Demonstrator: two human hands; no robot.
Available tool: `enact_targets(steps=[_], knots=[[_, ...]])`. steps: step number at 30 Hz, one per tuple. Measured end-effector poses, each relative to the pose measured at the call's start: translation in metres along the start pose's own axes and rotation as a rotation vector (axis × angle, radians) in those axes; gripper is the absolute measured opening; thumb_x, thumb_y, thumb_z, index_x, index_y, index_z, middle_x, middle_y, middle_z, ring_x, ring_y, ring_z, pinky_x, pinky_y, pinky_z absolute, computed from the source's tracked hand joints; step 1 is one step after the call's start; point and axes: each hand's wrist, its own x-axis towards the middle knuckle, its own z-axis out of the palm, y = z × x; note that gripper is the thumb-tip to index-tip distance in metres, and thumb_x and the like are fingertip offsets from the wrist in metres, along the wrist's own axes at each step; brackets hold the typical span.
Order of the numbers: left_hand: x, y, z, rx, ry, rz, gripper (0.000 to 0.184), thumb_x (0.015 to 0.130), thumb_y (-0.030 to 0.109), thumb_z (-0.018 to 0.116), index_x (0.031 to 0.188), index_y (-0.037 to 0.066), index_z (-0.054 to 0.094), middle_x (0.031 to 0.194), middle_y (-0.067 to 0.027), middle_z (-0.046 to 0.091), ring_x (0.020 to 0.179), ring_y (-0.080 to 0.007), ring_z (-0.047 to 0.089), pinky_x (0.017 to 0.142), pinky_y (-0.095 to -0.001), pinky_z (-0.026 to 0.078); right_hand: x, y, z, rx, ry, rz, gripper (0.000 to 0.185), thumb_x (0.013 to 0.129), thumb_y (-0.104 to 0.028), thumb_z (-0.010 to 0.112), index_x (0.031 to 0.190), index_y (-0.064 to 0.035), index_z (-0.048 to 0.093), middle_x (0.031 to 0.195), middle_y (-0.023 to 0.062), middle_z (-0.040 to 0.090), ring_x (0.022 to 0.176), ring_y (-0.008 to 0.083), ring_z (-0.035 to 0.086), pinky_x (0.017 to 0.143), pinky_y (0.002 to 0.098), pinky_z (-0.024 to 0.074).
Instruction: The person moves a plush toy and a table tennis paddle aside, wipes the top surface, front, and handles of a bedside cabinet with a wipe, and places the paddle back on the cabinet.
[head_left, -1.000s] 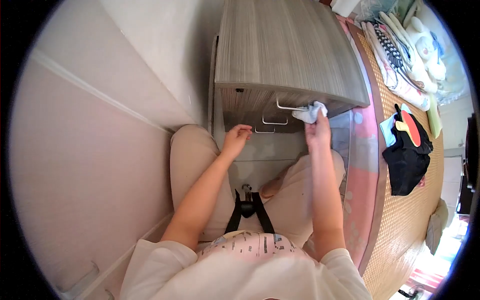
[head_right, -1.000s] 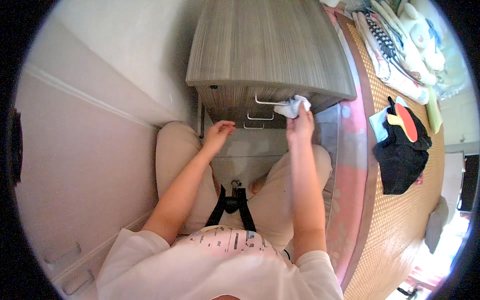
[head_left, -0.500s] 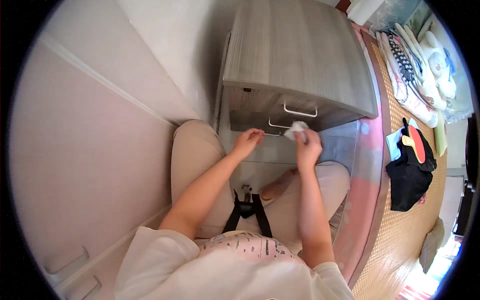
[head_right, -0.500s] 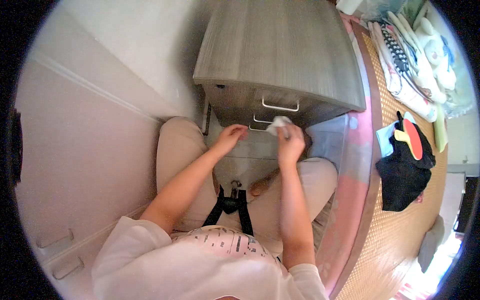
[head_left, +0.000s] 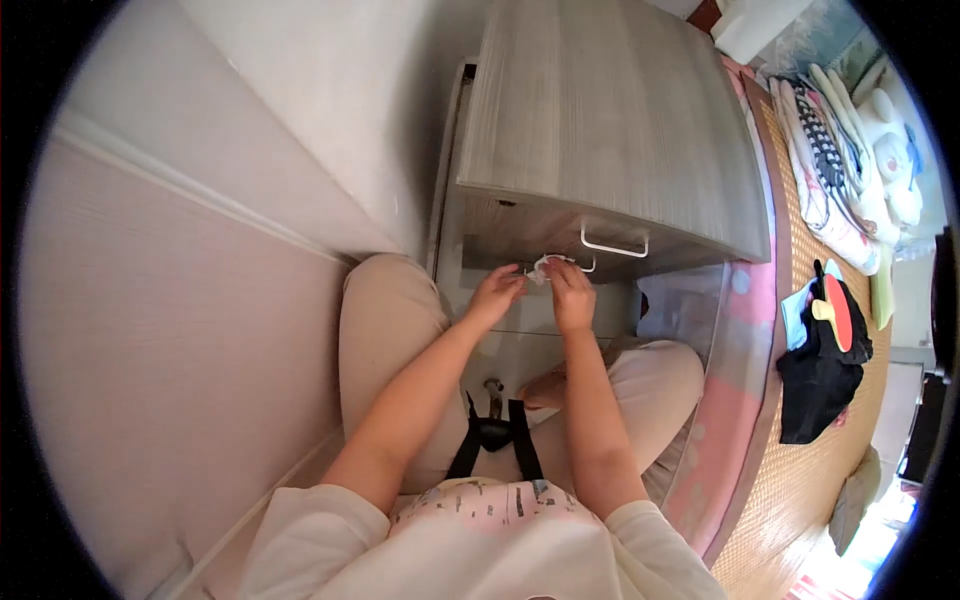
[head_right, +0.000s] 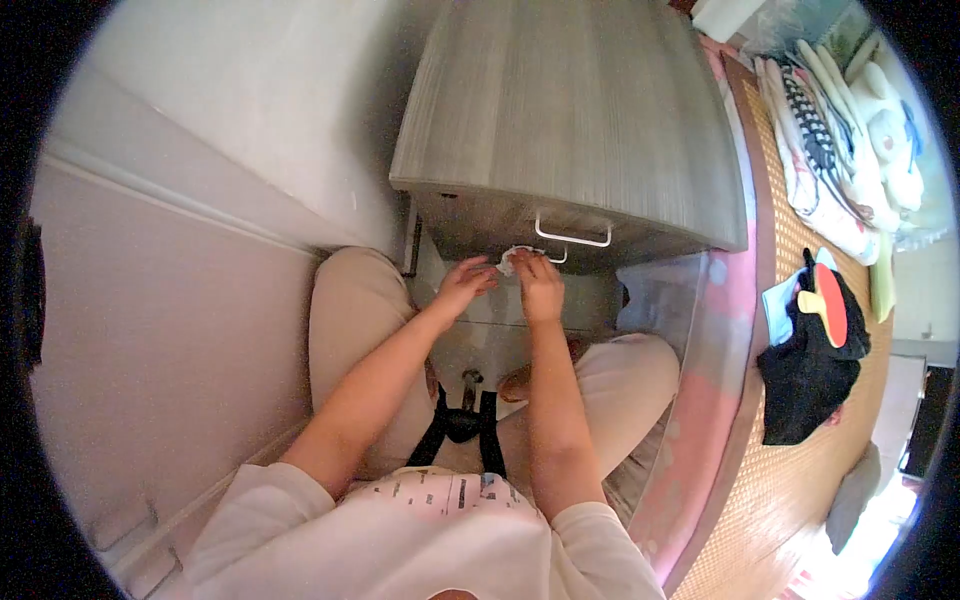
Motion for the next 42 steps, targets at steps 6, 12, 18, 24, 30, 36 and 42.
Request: enact_targets(steps=[6, 12, 18, 24, 30, 36, 42], knots=[[0.021, -0.023, 0.004, 0.003, -0.149, 0.128, 0.046, 0.099, 0.012, 0.056, 0.143, 0.009, 0.045, 0.139, -0.0088, 0.055, 0.113, -0.0166, 0.06, 0.089, -0.0301, 0.047, -0.023, 0.029, -0.008, 0.035, 0.143, 0.308, 0.023, 0.077, -0.001, 0.069, 0.1, -0.006, 0.07, 0.108, 0.0076, 0.069, 0.098, 0.0275, 0.065, 0.085, 0.0358, 0.053], [0.01, 0.006, 0.022, -0.002, -0.209, 0.028, 0.049, 0.1, 0.017, 0.055, 0.147, 0.013, 0.041, 0.148, -0.0024, 0.047, 0.125, -0.0174, 0.054, 0.1, -0.0335, 0.043, -0.045, 0.077, 0.006, 1.182, 0.733, 1.293, 0.019, 0.094, -0.016, 0.065, 0.111, -0.0068, 0.065, 0.109, 0.0076, 0.067, 0.099, 0.0231, 0.064, 0.083, 0.0391, 0.0527], [0.021, -0.011, 0.017, 0.018, -0.227, 0.055, 0.052, 0.099, 0.015, 0.056, 0.148, 0.017, 0.04, 0.145, -0.003, 0.05, 0.123, -0.0173, 0.057, 0.095, -0.0319, 0.044, -0.032, 0.046, 0.024, 1.378, 0.539, 1.222, 0.018, 0.096, -0.016, 0.063, 0.108, -0.0041, 0.055, 0.111, 0.0079, 0.06, 0.103, 0.0228, 0.061, 0.086, 0.041, 0.0579], [0.019, -0.013, 0.019, 0.032, -0.215, 0.056, 0.053, 0.097, 0.013, 0.058, 0.147, 0.017, 0.041, 0.142, -0.003, 0.054, 0.117, -0.0168, 0.06, 0.092, -0.0308, 0.046, -0.021, 0.043, 0.012, 1.54, 0.479, 1.337, 0.024, 0.096, -0.013, 0.061, 0.113, 0.0034, 0.057, 0.114, 0.011, 0.061, 0.102, 0.0234, 0.063, 0.09, 0.0388, 0.0593], [0.022, -0.019, 0.017, 0.024, -0.232, 0.076, 0.053, 0.096, 0.012, 0.06, 0.146, 0.016, 0.043, 0.139, -0.0041, 0.056, 0.114, -0.0156, 0.06, 0.088, -0.0286, 0.046, -0.023, 0.042, 0.02, 1.643, 0.514, 1.412, 0.025, 0.097, -0.012, 0.06, 0.116, 0.0034, 0.057, 0.115, 0.0115, 0.061, 0.102, 0.0244, 0.064, 0.091, 0.0381, 0.0587], [0.018, -0.015, 0.022, 0.071, -0.104, -0.072, 0.051, 0.094, 0.014, 0.063, 0.142, 0.012, 0.047, 0.13, -0.0043, 0.061, 0.111, -0.017, 0.061, 0.09, -0.0297, 0.047, -0.018, 0.004, 0.052, 1.833, 0.368, 1.582, 0.03, 0.098, -0.012, 0.058, 0.124, 0.001, 0.052, 0.119, 0.0112, 0.06, 0.104, 0.0269, 0.063, 0.097, 0.0364, 0.056], [0.011, -0.003, 0.015, -0.074, -0.015, -0.106, 0.044, 0.092, 0.019, 0.063, 0.134, 0.008, 0.054, 0.121, -0.005, 0.065, 0.106, -0.0165, 0.061, 0.089, -0.0296, 0.048, 0.0, -0.012, 0.069, 1.936, 0.587, 1.585, 0.03, 0.097, -0.007, 0.057, 0.124, 0.0018, 0.05, 0.118, 0.0129, 0.059, 0.105, 0.0283, 0.062, 0.091, 0.0359, 0.0593]])
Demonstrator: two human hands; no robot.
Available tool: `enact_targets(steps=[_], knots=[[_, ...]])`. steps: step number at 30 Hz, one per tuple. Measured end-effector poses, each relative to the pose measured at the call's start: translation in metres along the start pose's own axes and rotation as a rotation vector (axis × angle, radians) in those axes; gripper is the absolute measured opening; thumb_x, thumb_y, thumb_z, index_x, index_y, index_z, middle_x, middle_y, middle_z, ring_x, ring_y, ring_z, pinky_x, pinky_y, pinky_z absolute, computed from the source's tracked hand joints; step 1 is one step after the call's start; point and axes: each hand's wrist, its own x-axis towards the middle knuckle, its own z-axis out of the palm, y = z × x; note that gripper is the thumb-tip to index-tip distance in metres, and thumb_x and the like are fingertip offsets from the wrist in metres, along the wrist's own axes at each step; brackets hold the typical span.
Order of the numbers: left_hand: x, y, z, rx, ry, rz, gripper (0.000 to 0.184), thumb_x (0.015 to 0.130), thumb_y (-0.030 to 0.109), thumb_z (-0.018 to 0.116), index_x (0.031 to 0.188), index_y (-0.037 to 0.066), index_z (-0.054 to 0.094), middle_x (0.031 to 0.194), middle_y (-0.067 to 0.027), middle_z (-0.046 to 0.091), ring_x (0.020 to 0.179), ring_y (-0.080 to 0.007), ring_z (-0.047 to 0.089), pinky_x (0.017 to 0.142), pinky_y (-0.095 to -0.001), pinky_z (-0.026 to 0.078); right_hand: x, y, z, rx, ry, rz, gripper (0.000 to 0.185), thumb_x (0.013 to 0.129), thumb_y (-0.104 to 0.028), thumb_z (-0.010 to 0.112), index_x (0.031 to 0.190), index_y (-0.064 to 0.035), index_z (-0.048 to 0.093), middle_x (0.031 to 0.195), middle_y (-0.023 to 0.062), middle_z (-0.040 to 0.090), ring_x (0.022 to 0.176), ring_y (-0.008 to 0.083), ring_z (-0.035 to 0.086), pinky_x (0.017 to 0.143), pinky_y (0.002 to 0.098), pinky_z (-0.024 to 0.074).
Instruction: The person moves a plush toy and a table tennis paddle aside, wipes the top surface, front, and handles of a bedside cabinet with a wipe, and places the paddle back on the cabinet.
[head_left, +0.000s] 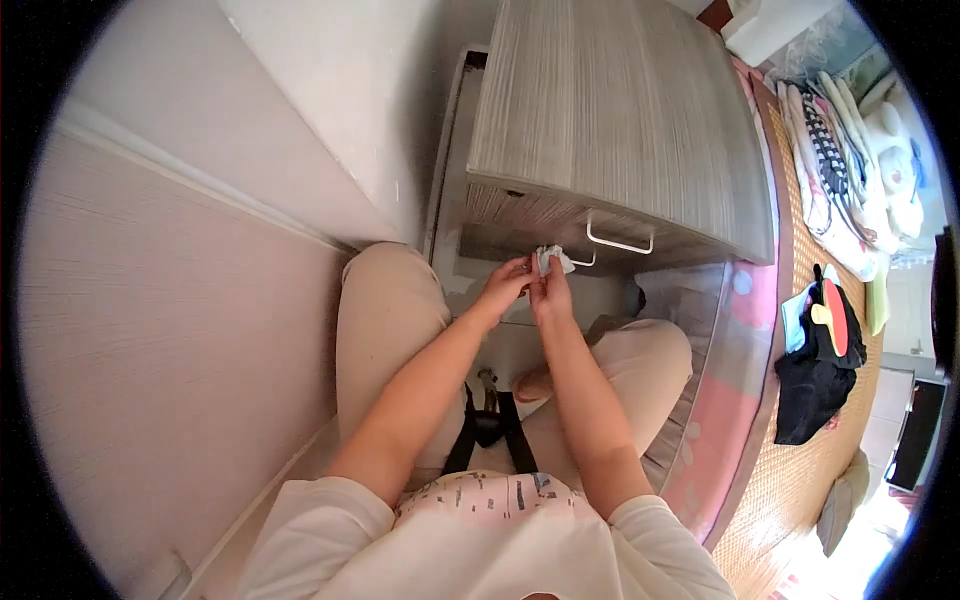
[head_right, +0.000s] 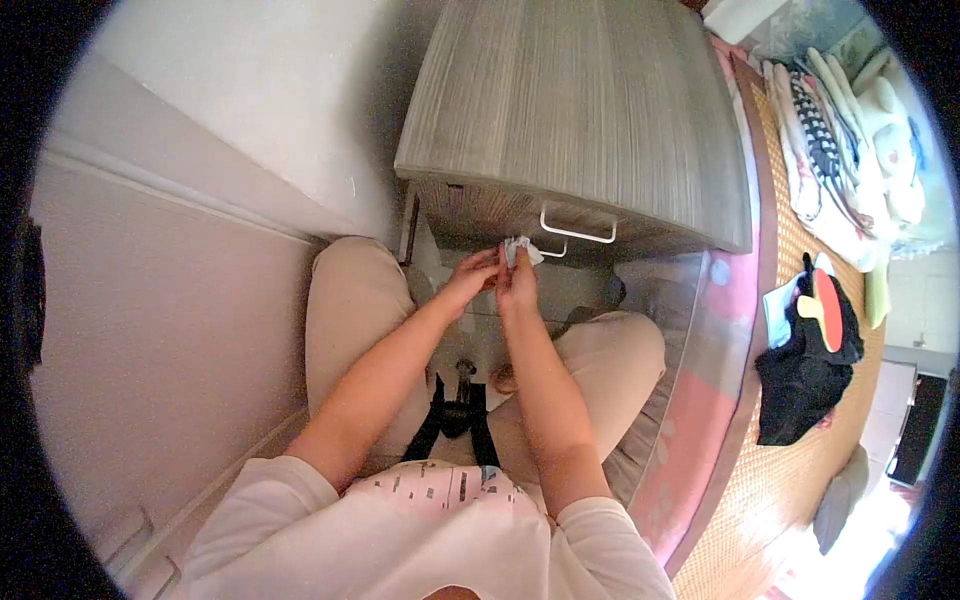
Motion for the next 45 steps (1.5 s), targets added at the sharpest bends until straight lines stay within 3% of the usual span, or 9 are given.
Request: enact_targets(steps=[4, 12, 22, 24, 28, 32, 37, 42, 45], knots=[[0.002, -0.004, 0.0, 0.011, -0.007, 0.035, 0.043, 0.091, 0.02, 0.065, 0.132, 0.008, 0.056, 0.117, -0.0051, 0.066, 0.103, -0.016, 0.062, 0.089, -0.0295, 0.048, -0.008, -0.021, 0.017, -0.063, 0.102, 0.055, 0.027, 0.096, -0.004, 0.057, 0.121, 0.0037, 0.052, 0.117, 0.0148, 0.06, 0.106, 0.0297, 0.062, 0.088, 0.0359, 0.0609], [0.0, -0.004, 0.0, 0.101, -0.004, -0.029, 0.04, 0.091, 0.03, 0.065, 0.127, 0.013, 0.06, 0.11, -0.0001, 0.068, 0.1, -0.0158, 0.064, 0.085, -0.0296, 0.047, -0.004, -0.022, 0.002, -0.147, -0.042, 0.096, 0.021, 0.092, 0.001, 0.06, 0.113, 0.0044, 0.056, 0.114, 0.0158, 0.062, 0.104, 0.028, 0.063, 0.087, 0.0359, 0.061], [0.002, -0.009, -0.013, 0.044, 0.044, -0.045, 0.041, 0.089, 0.027, 0.067, 0.126, 0.012, 0.059, 0.111, -0.0015, 0.068, 0.096, -0.0136, 0.065, 0.074, -0.0268, 0.043, -0.02, -0.019, 0.015, -0.297, -0.069, -0.125, 0.026, 0.085, 0.006, 0.067, 0.109, 0.003, 0.058, 0.113, 0.0161, 0.063, 0.104, 0.0313, 0.065, 0.089, 0.0427, 0.0605], [0.003, -0.008, -0.017, 0.118, 0.018, -0.067, 0.039, 0.093, 0.031, 0.062, 0.129, 0.016, 0.058, 0.12, -0.0012, 0.067, 0.11, -0.0167, 0.063, 0.092, -0.0344, 0.042, -0.023, -0.026, 0.011, -0.391, -0.13, -0.127, 0.025, 0.089, 0.003, 0.065, 0.112, 0.0042, 0.057, 0.11, 0.0134, 0.064, 0.103, 0.0285, 0.064, 0.089, 0.0476, 0.0599], [0.003, -0.014, -0.02, 0.145, 0.029, -0.088, 0.039, 0.093, 0.031, 0.06, 0.13, 0.017, 0.057, 0.123, -0.0017, 0.066, 0.112, -0.0169, 0.062, 0.094, -0.0351, 0.041, -0.012, -0.045, -0.007, -0.307, -0.094, -0.139, 0.024, 0.09, 0.0, 0.065, 0.112, 0.0033, 0.059, 0.111, 0.0135, 0.064, 0.101, 0.029, 0.065, 0.086, 0.0469, 0.0606], [0.001, -0.017, -0.016, 0.189, 0.003, -0.106, 0.039, 0.094, 0.031, 0.059, 0.13, 0.016, 0.056, 0.125, -0.0016, 0.065, 0.113, -0.0175, 0.062, 0.093, -0.0352, 0.041, -0.015, -0.064, 0.001, -0.323, 0.066, -0.165, 0.028, 0.09, -0.009, 0.068, 0.114, 0.0042, 0.061, 0.111, 0.0142, 0.066, 0.091, 0.0275, 0.069, 0.069, 0.0378, 0.0645], [-0.003, -0.008, -0.015, 0.242, -0.034, -0.117, 0.04, 0.095, 0.032, 0.059, 0.131, 0.017, 0.056, 0.126, -0.002, 0.064, 0.114, -0.0182, 0.061, 0.093, -0.0353, 0.041, -0.009, -0.063, -0.004, -0.701, 0.178, -0.454, 0.027, 0.087, -0.01, 0.071, 0.111, -0.0002, 0.063, 0.101, 0.0101, 0.069, 0.087, 0.0246, 0.07, 0.068, 0.0367, 0.0634], [0.001, -0.009, -0.015, 0.226, -0.038, -0.099, 0.04, 0.095, 0.033, 0.059, 0.131, 0.017, 0.055, 0.125, -0.0021, 0.064, 0.113, -0.0182, 0.062, 0.092, -0.0357, 0.041, 0.0, -0.079, -0.014, -0.402, 0.131, -0.347, 0.027, 0.088, -0.004, 0.069, 0.113, -0.0011, 0.06, 0.107, 0.0129, 0.067, 0.093, 0.0267, 0.068, 0.075, 0.0457, 0.0616], [0.001, -0.01, -0.015, 0.215, -0.024, -0.112, 0.039, 0.095, 0.033, 0.058, 0.13, 0.017, 0.056, 0.125, -0.0019, 0.064, 0.113, -0.0181, 0.062, 0.093, -0.0358, 0.041, 0.003, -0.082, -0.017, -0.283, 0.119, -0.298, 0.026, 0.084, -0.005, 0.073, 0.108, -0.0029, 0.063, 0.104, 0.0097, 0.069, 0.086, 0.0225, 0.069, 0.065, 0.0338, 0.0627]])
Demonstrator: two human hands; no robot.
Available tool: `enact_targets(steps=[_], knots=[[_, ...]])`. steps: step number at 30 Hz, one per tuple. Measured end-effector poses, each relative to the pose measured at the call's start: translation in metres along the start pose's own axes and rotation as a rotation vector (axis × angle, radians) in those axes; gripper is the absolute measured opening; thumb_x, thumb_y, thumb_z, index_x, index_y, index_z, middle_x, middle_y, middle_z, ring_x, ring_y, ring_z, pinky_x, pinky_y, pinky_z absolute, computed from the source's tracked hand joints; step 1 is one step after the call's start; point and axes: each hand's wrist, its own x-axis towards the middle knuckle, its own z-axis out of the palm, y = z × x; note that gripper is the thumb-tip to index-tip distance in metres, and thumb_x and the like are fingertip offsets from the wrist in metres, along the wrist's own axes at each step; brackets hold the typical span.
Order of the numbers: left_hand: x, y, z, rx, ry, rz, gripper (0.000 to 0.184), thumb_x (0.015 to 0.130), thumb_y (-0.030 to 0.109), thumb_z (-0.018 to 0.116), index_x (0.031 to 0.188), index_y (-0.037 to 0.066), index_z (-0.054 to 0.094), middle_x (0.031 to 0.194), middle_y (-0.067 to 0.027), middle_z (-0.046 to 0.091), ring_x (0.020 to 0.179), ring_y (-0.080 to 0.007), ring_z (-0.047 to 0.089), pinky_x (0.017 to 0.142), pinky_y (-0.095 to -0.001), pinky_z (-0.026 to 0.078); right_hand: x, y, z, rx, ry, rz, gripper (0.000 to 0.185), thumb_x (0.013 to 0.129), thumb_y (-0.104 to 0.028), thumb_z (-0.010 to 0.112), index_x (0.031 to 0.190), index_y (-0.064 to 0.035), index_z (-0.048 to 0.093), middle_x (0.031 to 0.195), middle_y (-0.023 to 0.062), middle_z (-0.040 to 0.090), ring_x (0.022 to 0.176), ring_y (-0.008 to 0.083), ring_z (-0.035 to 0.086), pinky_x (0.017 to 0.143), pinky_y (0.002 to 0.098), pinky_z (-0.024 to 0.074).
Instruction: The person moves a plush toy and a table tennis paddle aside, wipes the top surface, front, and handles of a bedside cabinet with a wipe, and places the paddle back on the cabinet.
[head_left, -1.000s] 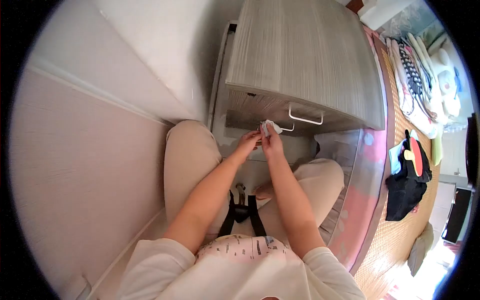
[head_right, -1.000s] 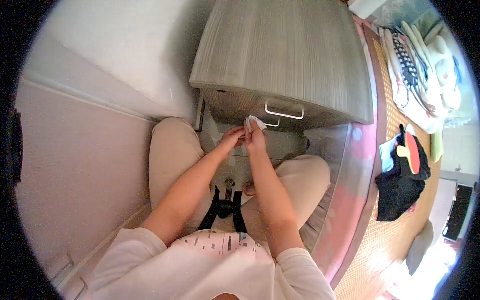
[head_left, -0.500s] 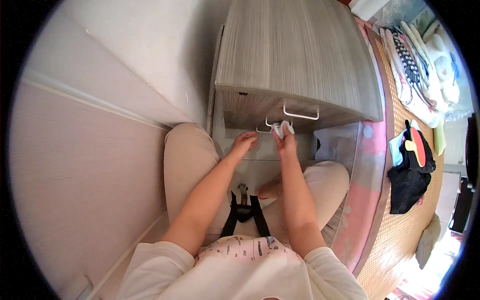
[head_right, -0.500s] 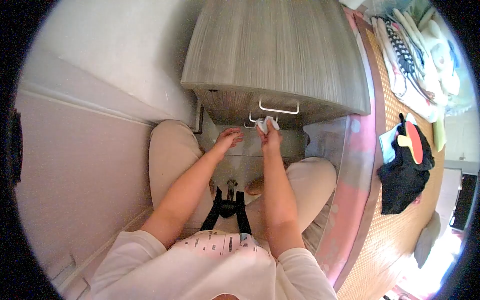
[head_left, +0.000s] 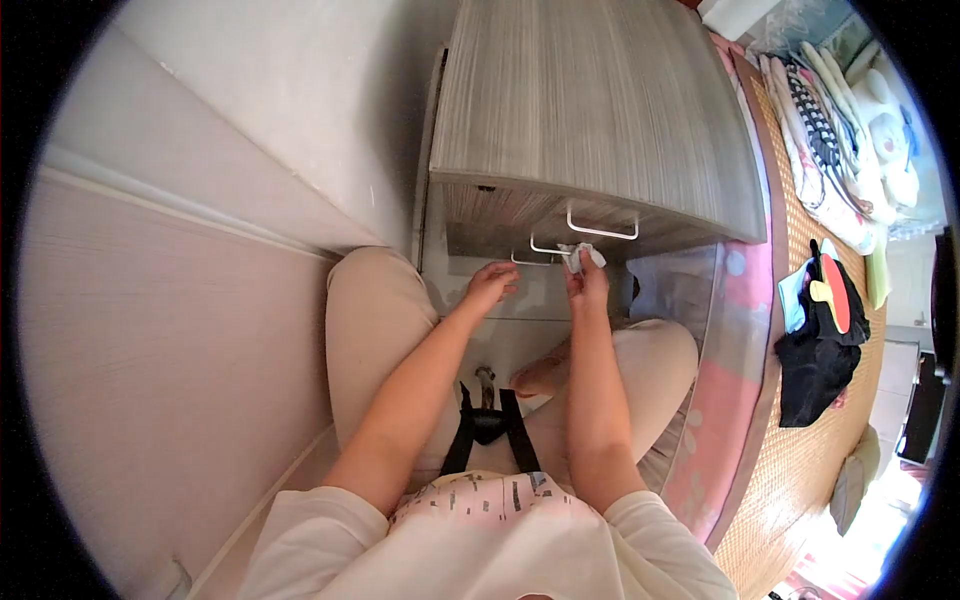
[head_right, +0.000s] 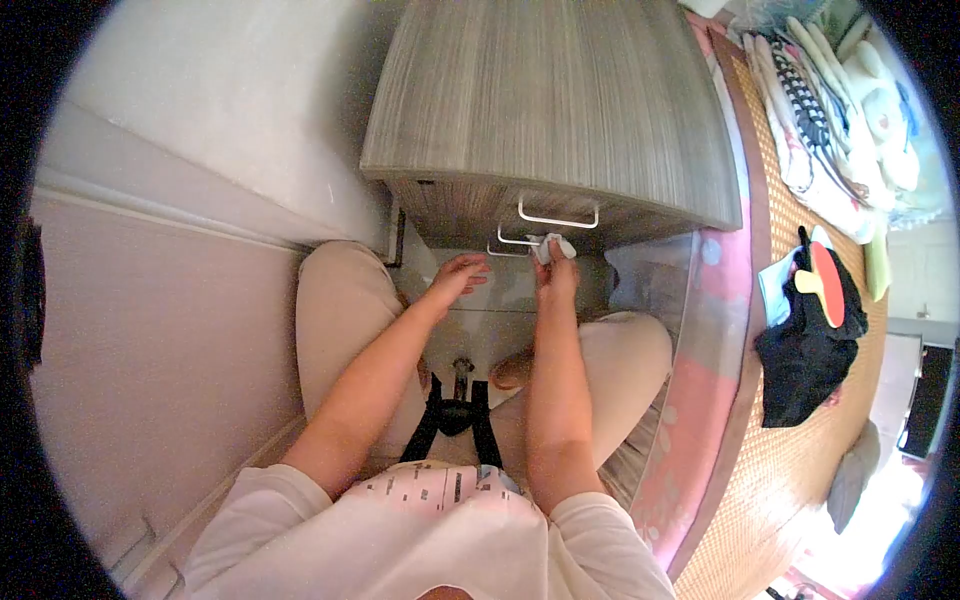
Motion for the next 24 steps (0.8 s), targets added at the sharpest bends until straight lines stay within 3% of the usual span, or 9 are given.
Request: enact_targets(steps=[3, 10, 13, 15, 19, 21, 22, 24], knots=[[0.006, -0.01, 0.0, -0.043, -0.003, 0.083, 0.037, 0.095, 0.034, 0.058, 0.128, 0.016, 0.057, 0.123, -0.0012, 0.065, 0.11, -0.0173, 0.063, 0.09, -0.0356, 0.042, 0.006, -0.004, -0.004, 0.01, -0.06, 0.101, 0.025, 0.085, -0.005, 0.072, 0.108, -0.0041, 0.063, 0.103, 0.0085, 0.069, 0.087, 0.0217, 0.069, 0.067, 0.0352, 0.0633], [0.016, -0.015, 0.004, 0.045, -0.015, 0.045, 0.035, 0.095, 0.033, 0.059, 0.125, 0.015, 0.058, 0.117, 0.0, 0.068, 0.102, -0.0154, 0.065, 0.08, -0.031, 0.044, -0.015, 0.037, 0.001, 0.061, -0.051, 0.206, 0.027, 0.086, -0.011, 0.075, 0.111, -0.0145, 0.063, 0.104, 0.0052, 0.068, 0.09, 0.0139, 0.065, 0.061, 0.0202, 0.0516], [0.013, -0.015, 0.0, 0.014, 0.022, 0.011, 0.034, 0.095, 0.031, 0.057, 0.124, 0.015, 0.059, 0.115, -0.0006, 0.068, 0.102, -0.0155, 0.065, 0.079, -0.0299, 0.044, -0.031, 0.072, 0.029, 0.082, -0.177, 0.362, 0.027, 0.086, -0.01, 0.074, 0.11, -0.0098, 0.062, 0.106, 0.007, 0.067, 0.097, 0.0176, 0.065, 0.071, 0.0256, 0.0572], [0.024, -0.028, -0.007, -0.133, 0.1, -0.015, 0.035, 0.093, 0.03, 0.058, 0.122, 0.011, 0.06, 0.111, -0.0023, 0.067, 0.093, -0.0139, 0.063, 0.074, -0.0309, 0.045, -0.053, 0.078, 0.05, 0.29, -0.241, 0.332, 0.022, 0.091, -0.004, 0.067, 0.11, 0.0009, 0.059, 0.112, 0.0123, 0.064, 0.103, 0.0262, 0.063, 0.096, 0.0364, 0.0564], [0.0, -0.005, -0.006, -0.043, 0.175, -0.019, 0.035, 0.094, 0.028, 0.057, 0.124, 0.01, 0.059, 0.114, -0.0027, 0.067, 0.095, -0.0155, 0.064, 0.078, -0.0309, 0.045, -0.056, 0.073, 0.06, 0.372, -0.094, 0.346, 0.02, 0.091, 0.0, 0.064, 0.11, 0.0019, 0.059, 0.112, 0.0127, 0.064, 0.103, 0.0279, 0.063, 0.097, 0.0371, 0.0557], [-0.001, -0.003, -0.007, -0.04, 0.115, 0.012, 0.036, 0.093, 0.028, 0.057, 0.125, 0.011, 0.059, 0.116, -0.0025, 0.067, 0.099, -0.0168, 0.064, 0.082, -0.0323, 0.044, -0.052, 0.059, 0.056, 0.357, -0.001, 0.355, 0.021, 0.089, 0.001, 0.066, 0.109, -0.0018, 0.06, 0.109, 0.0106, 0.065, 0.101, 0.0266, 0.064, 0.091, 0.0358, 0.0577], [0.0, -0.003, -0.007, -0.04, 0.116, 0.012, 0.036, 0.093, 0.028, 0.057, 0.125, 0.011, 0.059, 0.116, -0.0025, 0.067, 0.099, -0.0168, 0.064, 0.082, -0.0323, 0.044, -0.033, 0.058, 0.044, 0.275, 0.024, 0.381, 0.023, 0.086, 0.0, 0.069, 0.107, -0.0056, 0.062, 0.106, 0.0084, 0.066, 0.097, 0.024, 0.065, 0.082, 0.0348, 0.0579], [0.002, -0.007, -0.004, -0.04, 0.102, -0.004, 0.037, 0.093, 0.028, 0.058, 0.126, 0.012, 0.059, 0.117, -0.0021, 0.067, 0.101, -0.0168, 0.064, 0.084, -0.0337, 0.043, -0.01, 0.043, 0.027, 0.248, 0.027, 0.339, 0.025, 0.085, 0.0, 0.07, 0.107, -0.0068, 0.062, 0.106, 0.0073, 0.066, 0.096, 0.0225, 0.066, 0.079, 0.0343, 0.0569]])
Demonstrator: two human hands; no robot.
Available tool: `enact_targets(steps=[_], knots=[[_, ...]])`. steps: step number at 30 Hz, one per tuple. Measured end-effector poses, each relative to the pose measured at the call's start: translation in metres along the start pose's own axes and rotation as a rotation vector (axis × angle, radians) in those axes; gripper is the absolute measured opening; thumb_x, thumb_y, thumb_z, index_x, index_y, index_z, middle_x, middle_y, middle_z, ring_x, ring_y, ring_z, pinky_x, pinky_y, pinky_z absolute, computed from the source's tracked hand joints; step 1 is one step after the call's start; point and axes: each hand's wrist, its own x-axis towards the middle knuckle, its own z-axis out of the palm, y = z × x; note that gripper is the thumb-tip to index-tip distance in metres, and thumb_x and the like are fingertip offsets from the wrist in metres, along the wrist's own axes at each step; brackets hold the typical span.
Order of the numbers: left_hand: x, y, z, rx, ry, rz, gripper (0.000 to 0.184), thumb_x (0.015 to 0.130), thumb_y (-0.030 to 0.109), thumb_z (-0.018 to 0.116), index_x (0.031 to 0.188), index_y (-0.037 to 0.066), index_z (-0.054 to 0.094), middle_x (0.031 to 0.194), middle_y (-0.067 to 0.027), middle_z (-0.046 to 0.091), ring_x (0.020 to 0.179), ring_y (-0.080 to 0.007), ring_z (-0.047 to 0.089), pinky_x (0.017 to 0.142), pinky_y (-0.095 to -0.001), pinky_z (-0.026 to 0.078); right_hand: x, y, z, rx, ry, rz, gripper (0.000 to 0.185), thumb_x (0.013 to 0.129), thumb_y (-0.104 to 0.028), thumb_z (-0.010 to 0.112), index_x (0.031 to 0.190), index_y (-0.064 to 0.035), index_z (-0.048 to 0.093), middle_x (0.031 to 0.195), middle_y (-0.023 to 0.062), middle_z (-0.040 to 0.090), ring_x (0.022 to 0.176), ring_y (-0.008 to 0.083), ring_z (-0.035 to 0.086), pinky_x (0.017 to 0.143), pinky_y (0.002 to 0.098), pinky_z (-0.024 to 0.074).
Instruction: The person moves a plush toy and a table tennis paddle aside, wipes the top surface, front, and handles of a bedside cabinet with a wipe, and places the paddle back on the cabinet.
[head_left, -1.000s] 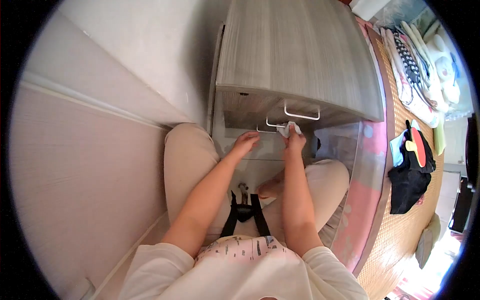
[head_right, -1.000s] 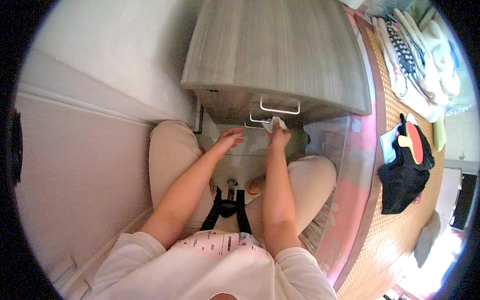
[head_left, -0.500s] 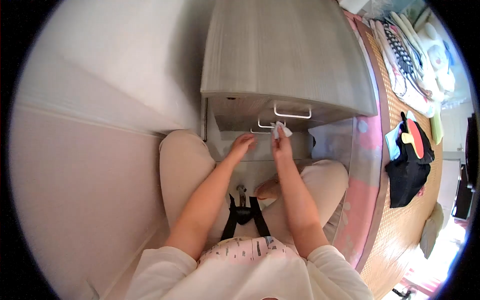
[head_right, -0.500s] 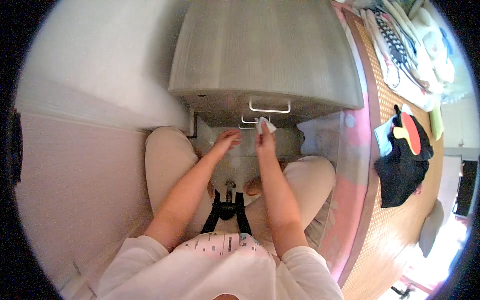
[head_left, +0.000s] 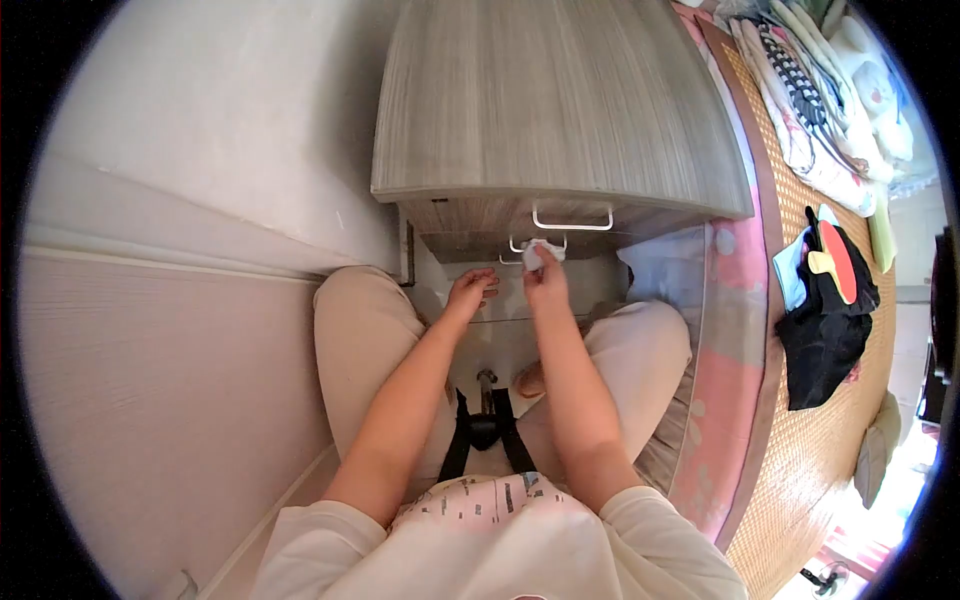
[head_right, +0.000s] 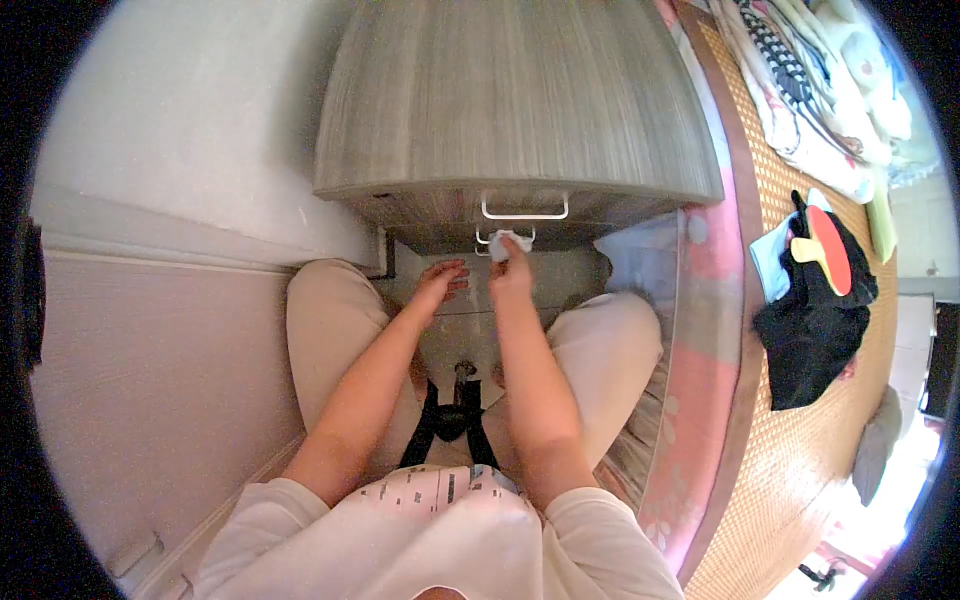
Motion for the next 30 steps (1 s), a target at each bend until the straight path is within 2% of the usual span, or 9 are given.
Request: enact_targets(steps=[7, 8, 14, 15, 17, 21, 23, 25, 30], knots=[[-0.007, 0.005, 0.001, 0.09, -0.006, -0.035, 0.035, 0.098, 0.029, 0.052, 0.131, 0.015, 0.057, 0.122, -0.0009, 0.066, 0.106, -0.0164, 0.064, 0.09, -0.0333, 0.043, -0.005, -0.025, -0.008, 0.071, 0.032, -0.33, 0.024, 0.086, -0.004, 0.072, 0.106, -0.0084, 0.061, 0.105, 0.0054, 0.068, 0.094, 0.0199, 0.066, 0.077, 0.0335, 0.0555], [-0.007, 0.007, 0.003, 0.093, -0.011, -0.037, 0.035, 0.098, 0.029, 0.054, 0.13, 0.015, 0.057, 0.122, -0.0009, 0.066, 0.106, -0.0163, 0.064, 0.089, -0.0334, 0.043, -0.009, -0.027, -0.008, 0.109, 0.029, -0.298, 0.026, 0.083, 0.001, 0.074, 0.104, -0.0077, 0.061, 0.105, 0.01, 0.069, 0.092, 0.0225, 0.07, 0.061, 0.029, 0.0566], [0.003, -0.005, 0.003, 0.068, -0.052, -0.01, 0.038, 0.092, 0.029, 0.059, 0.126, 0.014, 0.058, 0.119, -0.0009, 0.066, 0.103, -0.0149, 0.063, 0.087, -0.0329, 0.041, -0.011, -0.031, -0.012, -0.14, -0.096, -0.222, 0.019, 0.085, -0.009, 0.075, 0.097, -0.0107, 0.06, 0.088, 0.0039, 0.068, 0.064, 0.0143, 0.063, 0.046, 0.0229, 0.0455], [0.004, -0.006, 0.003, 0.074, -0.05, -0.011, 0.038, 0.092, 0.029, 0.06, 0.126, 0.014, 0.058, 0.119, -0.0009, 0.066, 0.102, -0.0151, 0.063, 0.087, -0.0331, 0.041, -0.01, -0.03, -0.012, -0.137, -0.094, -0.225, 0.019, 0.085, -0.009, 0.075, 0.097, -0.0107, 0.06, 0.088, 0.0039, 0.068, 0.064, 0.0143, 0.063, 0.046, 0.0229, 0.0455], [0.006, -0.007, 0.005, 0.071, -0.054, -0.013, 0.038, 0.092, 0.03, 0.06, 0.126, 0.014, 0.058, 0.119, -0.0007, 0.066, 0.102, -0.0152, 0.064, 0.086, -0.0332, 0.041, -0.005, -0.027, -0.017, -0.16, -0.059, -0.165, 0.025, 0.085, -0.006, 0.074, 0.107, -0.0073, 0.062, 0.103, 0.0038, 0.068, 0.096, 0.0168, 0.066, 0.077, 0.028, 0.0552], [0.012, -0.008, 0.005, 0.047, -0.061, 0.002, 0.037, 0.092, 0.029, 0.062, 0.125, 0.014, 0.059, 0.117, -0.0008, 0.067, 0.101, -0.0144, 0.064, 0.082, -0.0305, 0.042, 0.005, -0.024, -0.04, -0.267, -0.107, -0.136, 0.027, 0.083, -0.007, 0.076, 0.107, -0.009, 0.063, 0.105, 0.0041, 0.068, 0.097, 0.0168, 0.066, 0.078, 0.028, 0.0541], [0.009, -0.007, 0.006, 0.056, -0.016, 0.014, 0.035, 0.092, 0.027, 0.062, 0.125, 0.014, 0.059, 0.116, -0.001, 0.067, 0.101, -0.0138, 0.064, 0.08, -0.0281, 0.042, 0.014, -0.005, -0.065, -0.745, -0.238, -0.006, 0.029, 0.081, -0.009, 0.078, 0.107, -0.0101, 0.064, 0.106, 0.0039, 0.068, 0.095, 0.0167, 0.065, 0.078, 0.0288, 0.0531], [0.005, -0.003, 0.0, 0.108, 0.031, 0.03, 0.033, 0.093, 0.025, 0.062, 0.124, 0.014, 0.06, 0.116, -0.0012, 0.068, 0.1, -0.0133, 0.065, 0.077, -0.0258, 0.042, 0.018, 0.014, -0.077, -0.658, -0.158, 0.111, 0.032, 0.081, -0.009, 0.078, 0.11, -0.0101, 0.064, 0.107, 0.0048, 0.068, 0.093, 0.0179, 0.064, 0.077, 0.0326, 0.0538], [-0.015, 0.016, 0.002, 0.165, 0.037, 0.21, 0.029, 0.098, 0.02, 0.056, 0.126, 0.014, 0.06, 0.115, -0.0022, 0.068, 0.102, -0.0151, 0.064, 0.088, -0.0319, 0.045, 0.102, 0.023, -0.118, -0.198, 0.439, -0.233, 0.034, 0.078, -0.009, 0.081, 0.106, -0.0026, 0.063, 0.101, 0.0108, 0.067, 0.088, 0.0256, 0.065, 0.074, 0.0405, 0.0556]])
